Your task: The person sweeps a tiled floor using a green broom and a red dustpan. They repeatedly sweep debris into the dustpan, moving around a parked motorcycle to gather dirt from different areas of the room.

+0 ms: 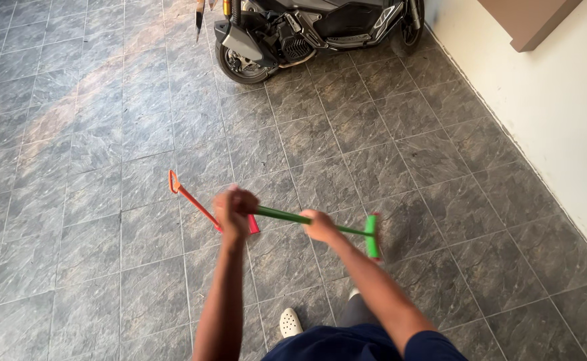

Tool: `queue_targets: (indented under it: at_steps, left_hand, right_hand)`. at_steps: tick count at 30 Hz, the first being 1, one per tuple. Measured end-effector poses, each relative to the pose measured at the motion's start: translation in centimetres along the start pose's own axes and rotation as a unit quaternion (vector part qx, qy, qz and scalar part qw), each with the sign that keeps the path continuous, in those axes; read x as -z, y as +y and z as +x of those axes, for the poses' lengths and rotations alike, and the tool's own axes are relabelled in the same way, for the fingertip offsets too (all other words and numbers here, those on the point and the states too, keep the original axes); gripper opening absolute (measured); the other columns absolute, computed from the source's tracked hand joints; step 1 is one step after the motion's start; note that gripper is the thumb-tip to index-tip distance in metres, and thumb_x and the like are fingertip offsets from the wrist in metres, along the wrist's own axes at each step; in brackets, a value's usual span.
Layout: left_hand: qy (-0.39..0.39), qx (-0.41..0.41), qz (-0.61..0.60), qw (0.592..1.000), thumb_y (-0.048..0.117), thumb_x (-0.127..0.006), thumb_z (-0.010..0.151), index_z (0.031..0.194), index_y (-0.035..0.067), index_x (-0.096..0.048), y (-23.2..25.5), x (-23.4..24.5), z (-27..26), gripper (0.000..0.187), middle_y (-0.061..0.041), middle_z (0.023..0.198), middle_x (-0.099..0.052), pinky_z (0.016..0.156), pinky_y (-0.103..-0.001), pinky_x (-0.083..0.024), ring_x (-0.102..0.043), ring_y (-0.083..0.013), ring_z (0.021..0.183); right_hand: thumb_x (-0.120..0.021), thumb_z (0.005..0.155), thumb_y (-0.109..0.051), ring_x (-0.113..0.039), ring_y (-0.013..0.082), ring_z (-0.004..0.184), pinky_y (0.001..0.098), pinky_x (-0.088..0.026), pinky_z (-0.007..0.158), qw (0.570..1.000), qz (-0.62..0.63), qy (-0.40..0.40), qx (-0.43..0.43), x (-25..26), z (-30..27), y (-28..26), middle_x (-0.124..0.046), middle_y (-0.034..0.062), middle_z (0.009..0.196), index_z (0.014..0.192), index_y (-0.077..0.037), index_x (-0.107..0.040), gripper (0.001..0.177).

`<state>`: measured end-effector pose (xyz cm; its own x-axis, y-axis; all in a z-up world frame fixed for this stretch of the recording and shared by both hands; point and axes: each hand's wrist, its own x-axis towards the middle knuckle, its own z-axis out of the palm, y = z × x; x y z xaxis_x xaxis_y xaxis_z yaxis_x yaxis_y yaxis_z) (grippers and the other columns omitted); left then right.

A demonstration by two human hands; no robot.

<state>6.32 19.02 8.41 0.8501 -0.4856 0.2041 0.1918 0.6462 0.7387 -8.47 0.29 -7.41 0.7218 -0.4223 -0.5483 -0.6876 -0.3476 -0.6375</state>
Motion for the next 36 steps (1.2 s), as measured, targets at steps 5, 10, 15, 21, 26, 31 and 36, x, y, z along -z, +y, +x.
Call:
queue_targets:
  at_steps: [5,10,15,21,26,31,36]
  left_hand:
    - [-0.037,0.027,0.018,0.999,0.040,-0.059,0.099,0.070,0.008,-0.056,-15.8,-1.9,-4.0,0.043,-0.008,0.069,-0.061,0.058,-0.034,-0.047,-0.058,-0.0181,0.063]
    - [-0.025,0.243,0.155,0.957,0.016,-0.066,0.094,0.065,0.004,-0.070,-26.7,-6.5,-9.7,0.032,-0.008,0.063,-0.067,0.063,-0.032,-0.045,-0.061,-0.0160,0.061]
    - [-0.049,0.204,0.147,0.967,0.025,-0.068,0.103,0.055,0.007,-0.055,-30.3,-7.6,-9.9,0.053,-0.002,0.057,-0.055,0.060,-0.030,-0.044,-0.052,-0.0110,0.057]
    - [0.056,0.056,0.217,0.973,0.032,-0.068,0.097,0.054,0.011,-0.054,-20.1,-5.4,-1.7,0.050,-0.002,0.054,-0.057,0.052,-0.031,-0.045,-0.055,-0.0124,0.050]
    - [0.054,-0.060,0.059,0.995,0.029,-0.062,0.102,0.059,0.015,-0.034,-8.9,-9.3,3.1,0.053,0.002,0.048,-0.035,0.042,-0.031,-0.023,-0.030,-0.0110,0.040]
    - [0.133,-0.142,0.032,0.980,0.027,-0.062,0.103,0.062,0.015,-0.033,-7.7,-13.7,4.8,0.051,0.003,0.053,-0.032,0.042,-0.029,-0.021,-0.028,-0.0095,0.043]
    - [0.116,-0.164,0.046,0.978,0.028,-0.062,0.102,0.055,0.013,-0.039,-15.4,-17.1,4.8,0.054,-0.001,0.048,-0.040,0.043,-0.033,-0.033,-0.038,-0.0139,0.039]
  right_hand:
    - [-0.072,0.081,-0.014,-0.073,0.0332,0.098,0.0462,-0.053,0.092,0.964,-0.105,0.235,0.074,8.6,-2.4,11.0,-0.078,0.0139,0.100,0.123,-0.017,-0.069,0.041]
    - [-0.081,0.081,-0.029,-0.068,0.0345,0.111,0.0500,-0.054,0.094,0.933,-0.260,0.214,-0.126,14.8,-3.5,19.5,-0.072,0.0124,0.113,0.115,-0.011,-0.070,0.040]
    - [-0.071,0.086,-0.024,-0.064,0.0370,0.116,0.0525,-0.052,0.098,0.944,-0.271,0.140,-0.127,15.2,0.1,23.0,-0.070,0.0139,0.117,0.113,-0.012,-0.072,0.029]
    - [-0.065,0.086,-0.011,-0.070,0.0357,0.102,0.0478,-0.053,0.090,0.976,-0.105,0.140,0.125,9.7,3.7,12.4,-0.076,0.0120,0.104,0.120,-0.022,-0.070,0.036]
    - [-0.055,0.090,-0.013,-0.071,0.0390,0.092,0.0477,-0.056,0.078,0.964,-0.034,0.019,0.262,7.9,8.5,4.5,-0.073,0.0171,0.097,0.104,-0.013,-0.071,0.021]
    - [-0.058,0.085,-0.014,-0.068,0.0453,0.083,0.0510,-0.055,0.068,0.920,-0.054,0.058,0.384,9.1,10.9,4.4,-0.071,0.0224,0.085,0.082,-0.006,-0.067,0.013]
    - [-0.060,0.085,-0.017,-0.070,0.0410,0.086,0.0476,-0.056,0.074,0.946,-0.039,0.074,0.312,17.3,9.3,11.9,-0.073,0.0208,0.090,0.096,-0.008,-0.074,0.020]
